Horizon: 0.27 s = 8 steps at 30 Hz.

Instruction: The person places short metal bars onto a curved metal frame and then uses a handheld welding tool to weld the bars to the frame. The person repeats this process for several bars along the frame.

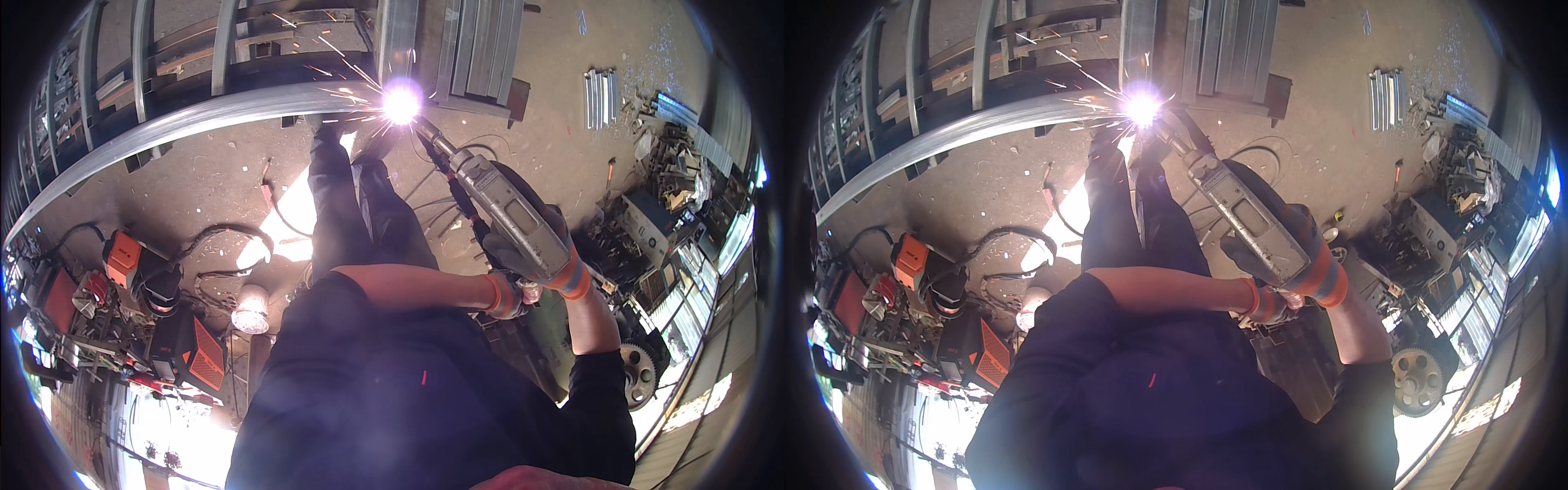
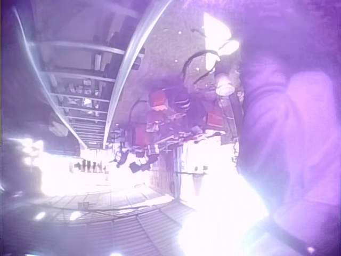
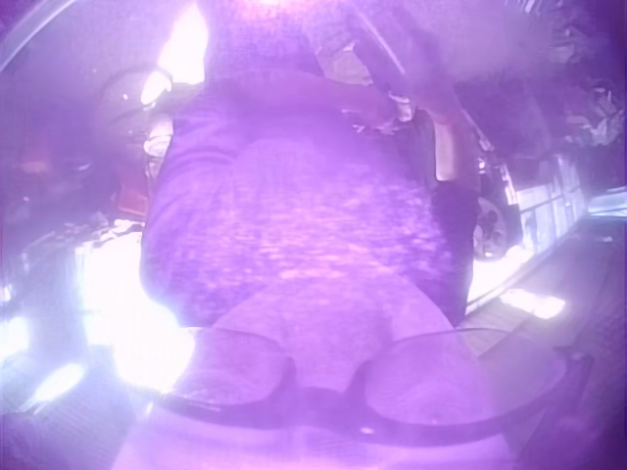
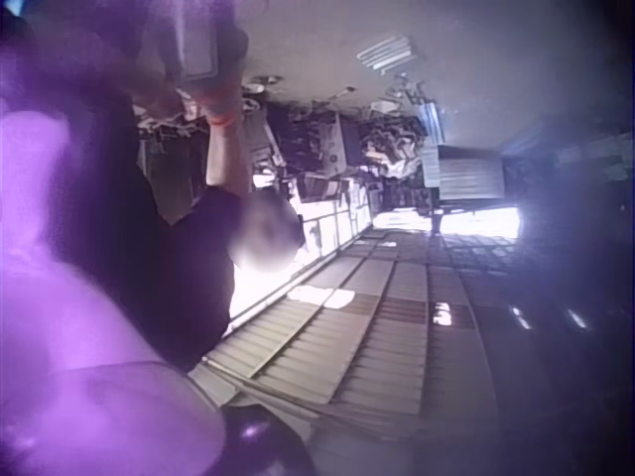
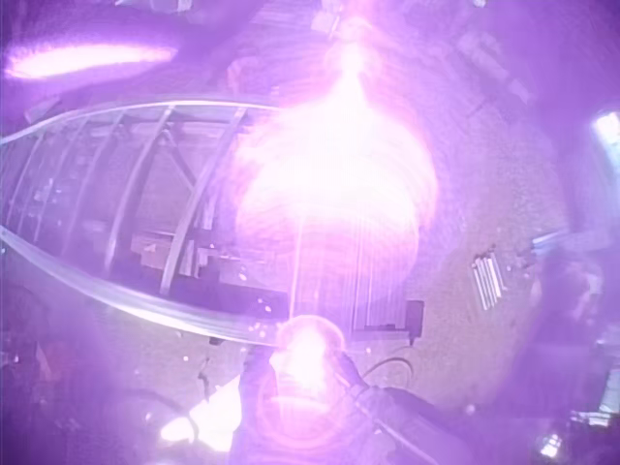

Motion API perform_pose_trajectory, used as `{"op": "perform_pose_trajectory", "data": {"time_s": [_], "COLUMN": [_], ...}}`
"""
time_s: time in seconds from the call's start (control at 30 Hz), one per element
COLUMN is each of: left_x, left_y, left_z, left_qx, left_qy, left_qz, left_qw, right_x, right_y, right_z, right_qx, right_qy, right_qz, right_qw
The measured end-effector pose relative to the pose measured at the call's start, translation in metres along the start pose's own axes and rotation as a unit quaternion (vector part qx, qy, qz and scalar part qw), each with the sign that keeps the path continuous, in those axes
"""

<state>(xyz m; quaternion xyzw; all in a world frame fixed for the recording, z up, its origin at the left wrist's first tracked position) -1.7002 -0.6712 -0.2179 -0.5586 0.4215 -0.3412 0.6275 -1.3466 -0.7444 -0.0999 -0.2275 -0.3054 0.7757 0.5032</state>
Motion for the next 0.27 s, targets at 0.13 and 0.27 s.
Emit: {"op": "perform_pose_trajectory", "data": {"time_s": [0.13, 0.27], "left_x": [0.003, 0.015], "left_y": [0.001, -0.006], "left_z": [0.003, 0.026], "left_qx": [0.031, 0.01], "left_qy": [0.017, -0.017], "left_qz": [-0.025, -0.039], "left_qw": [0.999, 0.999], "right_x": [0.001, -0.008], "right_y": [0.006, -0.006], "right_z": [0.001, 0.0], "right_qx": [0.037, 0.045], "right_qy": [-0.03, 0.023], "right_qz": [-0.14, -0.091], "right_qw": [0.989, 0.995]}}
Point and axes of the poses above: each hand's wrist, its own z-axis away from the middle knuckle, its own x-axis out of the palm, y = z × x, the point moved 7 cm from there along -z, towards the middle knuckle, and after that the axes turned 1 degree about -y, right-handed, at the moved point
